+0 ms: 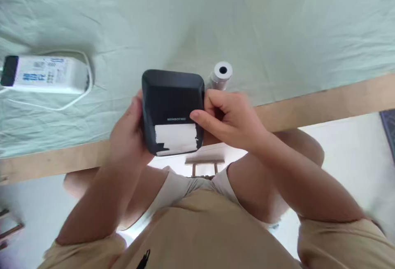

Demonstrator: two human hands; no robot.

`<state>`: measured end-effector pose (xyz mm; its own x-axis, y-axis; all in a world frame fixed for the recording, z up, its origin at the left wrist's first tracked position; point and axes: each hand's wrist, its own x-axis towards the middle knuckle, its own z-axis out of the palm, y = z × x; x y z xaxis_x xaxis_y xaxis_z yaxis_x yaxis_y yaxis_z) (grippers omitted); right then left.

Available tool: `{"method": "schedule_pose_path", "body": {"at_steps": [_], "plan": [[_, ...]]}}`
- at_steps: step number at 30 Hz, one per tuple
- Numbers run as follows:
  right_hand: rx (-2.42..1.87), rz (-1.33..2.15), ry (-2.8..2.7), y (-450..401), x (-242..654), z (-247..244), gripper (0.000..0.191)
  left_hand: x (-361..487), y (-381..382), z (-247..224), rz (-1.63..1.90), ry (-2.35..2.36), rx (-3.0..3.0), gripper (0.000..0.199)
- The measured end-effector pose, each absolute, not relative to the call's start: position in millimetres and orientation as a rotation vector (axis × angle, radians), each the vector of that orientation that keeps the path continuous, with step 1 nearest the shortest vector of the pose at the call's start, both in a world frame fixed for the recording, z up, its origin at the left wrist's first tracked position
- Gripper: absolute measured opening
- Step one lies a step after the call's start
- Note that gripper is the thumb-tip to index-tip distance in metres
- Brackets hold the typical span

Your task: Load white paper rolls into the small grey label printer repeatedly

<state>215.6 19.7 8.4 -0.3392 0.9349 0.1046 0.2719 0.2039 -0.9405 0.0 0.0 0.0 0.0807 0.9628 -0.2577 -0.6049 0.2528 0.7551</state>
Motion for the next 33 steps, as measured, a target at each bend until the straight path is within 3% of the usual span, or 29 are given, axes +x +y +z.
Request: {"method": "schedule_pose_path", "body": {"at_steps": [9,17,21,27,33], "plan": [[-0.964,1.156,-1.782,23,219,6,0.056,2,2,8,1.247,0.832,0.515,0.038],[-0.856,0.495,-1.568,24,210,10,0.037,0,3,8,1.098,0.935,0.45,0.029],[-0.897,0.389,-1.504,29,201,16,0.034,0,4,8,1.113,0.914,0.46,0.024],[-1.264,0.118,-2.066,26,198,36,0.009,-2,0,4,1.087,0.934,0.488,0.025],[-1.38,0.116,-2.351,23,200,48,0.006,-4,-4,4,1.079,0.974,0.6,0.027]]}}
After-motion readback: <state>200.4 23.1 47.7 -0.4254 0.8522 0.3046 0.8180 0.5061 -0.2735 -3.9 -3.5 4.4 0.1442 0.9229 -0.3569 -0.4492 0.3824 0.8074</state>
